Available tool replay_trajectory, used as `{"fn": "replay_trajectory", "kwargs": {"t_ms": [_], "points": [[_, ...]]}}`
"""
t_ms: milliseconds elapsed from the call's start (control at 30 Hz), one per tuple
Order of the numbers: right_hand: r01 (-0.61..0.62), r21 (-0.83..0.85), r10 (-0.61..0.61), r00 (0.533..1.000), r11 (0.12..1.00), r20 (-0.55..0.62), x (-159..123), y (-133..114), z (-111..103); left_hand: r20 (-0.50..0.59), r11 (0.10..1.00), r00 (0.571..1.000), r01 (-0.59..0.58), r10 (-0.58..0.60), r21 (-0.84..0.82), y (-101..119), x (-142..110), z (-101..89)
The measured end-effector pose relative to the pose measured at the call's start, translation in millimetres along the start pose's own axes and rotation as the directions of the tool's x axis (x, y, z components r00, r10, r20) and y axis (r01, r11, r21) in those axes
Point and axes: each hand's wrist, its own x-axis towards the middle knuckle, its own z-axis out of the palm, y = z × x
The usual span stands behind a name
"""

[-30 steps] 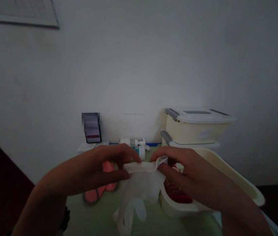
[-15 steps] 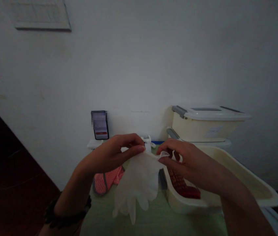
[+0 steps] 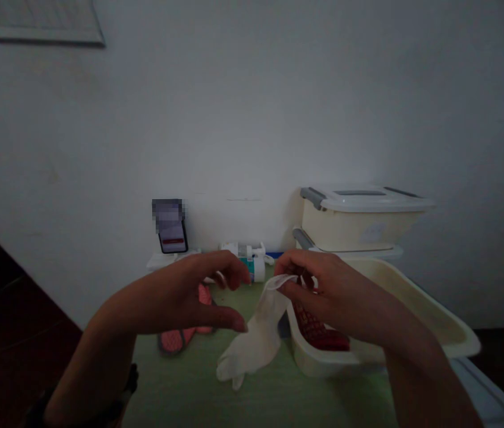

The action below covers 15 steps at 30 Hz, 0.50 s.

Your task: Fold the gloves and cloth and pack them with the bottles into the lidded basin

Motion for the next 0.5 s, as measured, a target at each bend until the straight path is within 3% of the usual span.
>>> {"fn": "replay_trajectory", "kwargs": {"t_ms": [200, 500], "points": [[-0.02, 0.066, 0.021, 1.0, 0.998, -0.008, 2, 0, 0, -0.071, 0.999, 0.997, -0.042, 0.043, 0.009, 14, -2, 11.6], [-0.032, 0.157, 0.04, 0.998, 0.987, -0.051, -1, -5, -2, -0.159, 0.992, 0.982, -0.091, 0.104, 0.083, 8, 8, 19.1]]}}
